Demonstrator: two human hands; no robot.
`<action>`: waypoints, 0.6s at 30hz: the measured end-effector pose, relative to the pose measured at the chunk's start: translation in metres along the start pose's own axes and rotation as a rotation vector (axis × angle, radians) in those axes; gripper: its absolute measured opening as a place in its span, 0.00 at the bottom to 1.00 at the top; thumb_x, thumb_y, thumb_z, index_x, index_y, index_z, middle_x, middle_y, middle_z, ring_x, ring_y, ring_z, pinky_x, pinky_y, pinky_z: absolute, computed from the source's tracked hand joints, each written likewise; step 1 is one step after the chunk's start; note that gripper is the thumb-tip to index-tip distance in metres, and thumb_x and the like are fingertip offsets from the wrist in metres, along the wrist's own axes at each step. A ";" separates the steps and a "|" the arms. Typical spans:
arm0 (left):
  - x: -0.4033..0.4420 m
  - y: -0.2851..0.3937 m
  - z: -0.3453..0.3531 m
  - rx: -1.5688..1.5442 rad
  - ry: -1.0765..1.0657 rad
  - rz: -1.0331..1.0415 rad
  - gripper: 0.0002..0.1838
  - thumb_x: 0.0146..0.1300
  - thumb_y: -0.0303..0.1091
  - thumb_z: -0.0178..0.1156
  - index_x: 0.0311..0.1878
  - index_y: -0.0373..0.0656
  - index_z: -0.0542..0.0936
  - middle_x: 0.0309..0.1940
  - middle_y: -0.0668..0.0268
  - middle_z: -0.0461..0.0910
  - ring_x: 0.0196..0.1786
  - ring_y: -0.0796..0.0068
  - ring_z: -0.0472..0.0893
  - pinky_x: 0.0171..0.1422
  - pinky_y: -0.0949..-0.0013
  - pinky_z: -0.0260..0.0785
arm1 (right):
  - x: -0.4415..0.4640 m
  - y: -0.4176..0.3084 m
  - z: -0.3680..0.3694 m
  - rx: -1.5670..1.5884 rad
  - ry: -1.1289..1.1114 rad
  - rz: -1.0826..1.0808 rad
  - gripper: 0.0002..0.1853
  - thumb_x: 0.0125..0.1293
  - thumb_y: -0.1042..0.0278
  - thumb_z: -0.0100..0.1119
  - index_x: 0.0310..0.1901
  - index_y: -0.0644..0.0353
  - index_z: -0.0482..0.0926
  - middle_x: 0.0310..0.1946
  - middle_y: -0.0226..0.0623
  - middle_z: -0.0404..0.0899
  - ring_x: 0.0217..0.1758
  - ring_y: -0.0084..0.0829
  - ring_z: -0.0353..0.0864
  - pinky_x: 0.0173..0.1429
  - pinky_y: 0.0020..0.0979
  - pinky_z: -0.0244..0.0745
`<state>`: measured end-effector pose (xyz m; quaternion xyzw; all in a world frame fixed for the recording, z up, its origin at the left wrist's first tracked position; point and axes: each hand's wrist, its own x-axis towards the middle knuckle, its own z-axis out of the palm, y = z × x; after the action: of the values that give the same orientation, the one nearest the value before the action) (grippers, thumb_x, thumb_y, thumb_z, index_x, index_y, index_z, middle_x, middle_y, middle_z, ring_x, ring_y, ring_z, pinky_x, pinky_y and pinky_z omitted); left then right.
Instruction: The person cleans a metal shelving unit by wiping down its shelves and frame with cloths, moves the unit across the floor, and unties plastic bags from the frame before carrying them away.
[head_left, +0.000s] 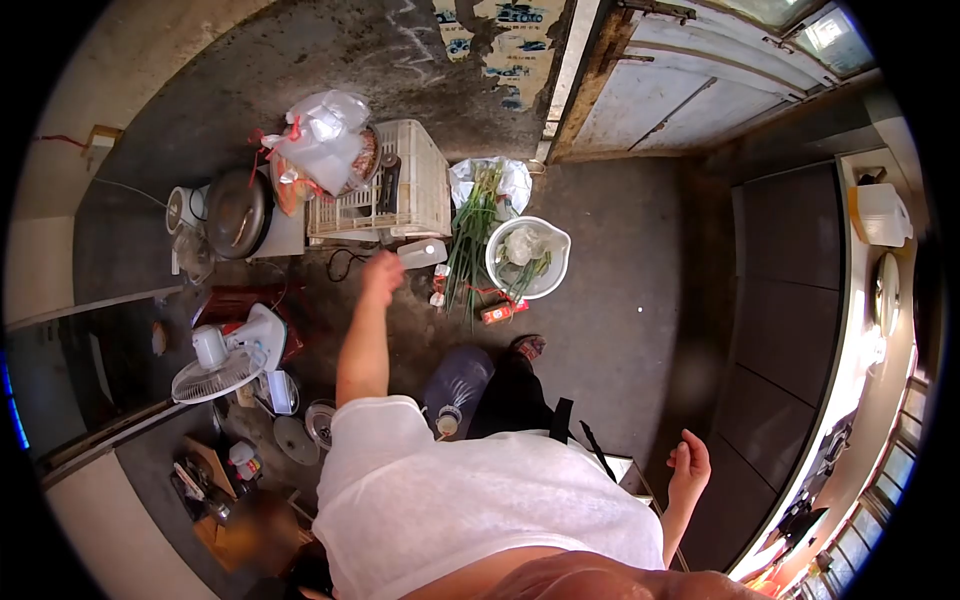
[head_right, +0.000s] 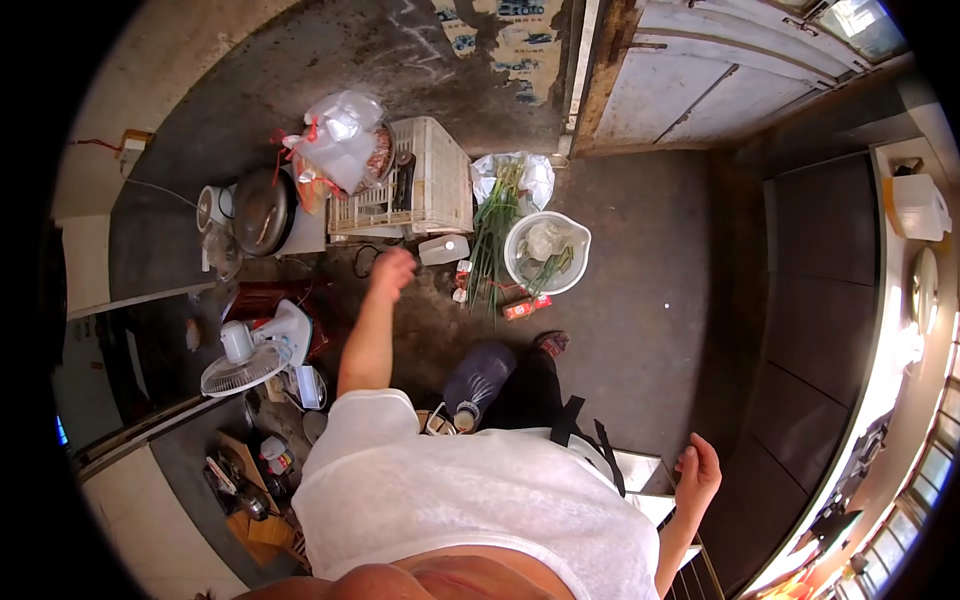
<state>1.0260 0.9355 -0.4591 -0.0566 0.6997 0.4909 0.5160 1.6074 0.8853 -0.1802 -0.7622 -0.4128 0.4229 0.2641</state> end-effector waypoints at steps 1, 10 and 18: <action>-0.015 -0.022 0.014 0.123 -0.080 -0.108 0.13 0.53 0.38 0.59 0.42 0.50 0.73 0.35 0.68 0.78 0.35 0.70 0.79 0.30 0.70 0.69 | 0.000 -0.001 0.000 0.004 0.003 0.000 0.11 0.63 0.71 0.52 0.46 0.62 0.76 0.26 0.25 0.74 0.27 0.14 0.71 0.30 0.16 0.69; -0.093 -0.105 0.126 0.818 -0.688 -0.271 0.17 0.58 0.41 0.55 0.49 0.46 0.71 0.39 0.65 0.78 0.36 0.75 0.77 0.34 0.73 0.67 | -0.044 -0.008 -0.012 -0.034 0.139 0.037 0.11 0.61 0.73 0.51 0.44 0.67 0.76 0.25 0.30 0.75 0.25 0.19 0.70 0.31 0.20 0.67; -0.098 -0.071 0.210 1.067 -0.713 -0.128 0.17 0.63 0.40 0.49 0.53 0.47 0.69 0.44 0.64 0.77 0.40 0.68 0.78 0.37 0.69 0.68 | -0.083 0.023 -0.030 0.007 0.327 -0.063 0.11 0.59 0.66 0.53 0.43 0.57 0.77 0.38 0.38 0.79 0.42 0.36 0.77 0.47 0.30 0.71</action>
<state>1.2525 1.0136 -0.4241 0.3326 0.6286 0.0324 0.7023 1.6171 0.8008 -0.1472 -0.8066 -0.3867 0.2862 0.3434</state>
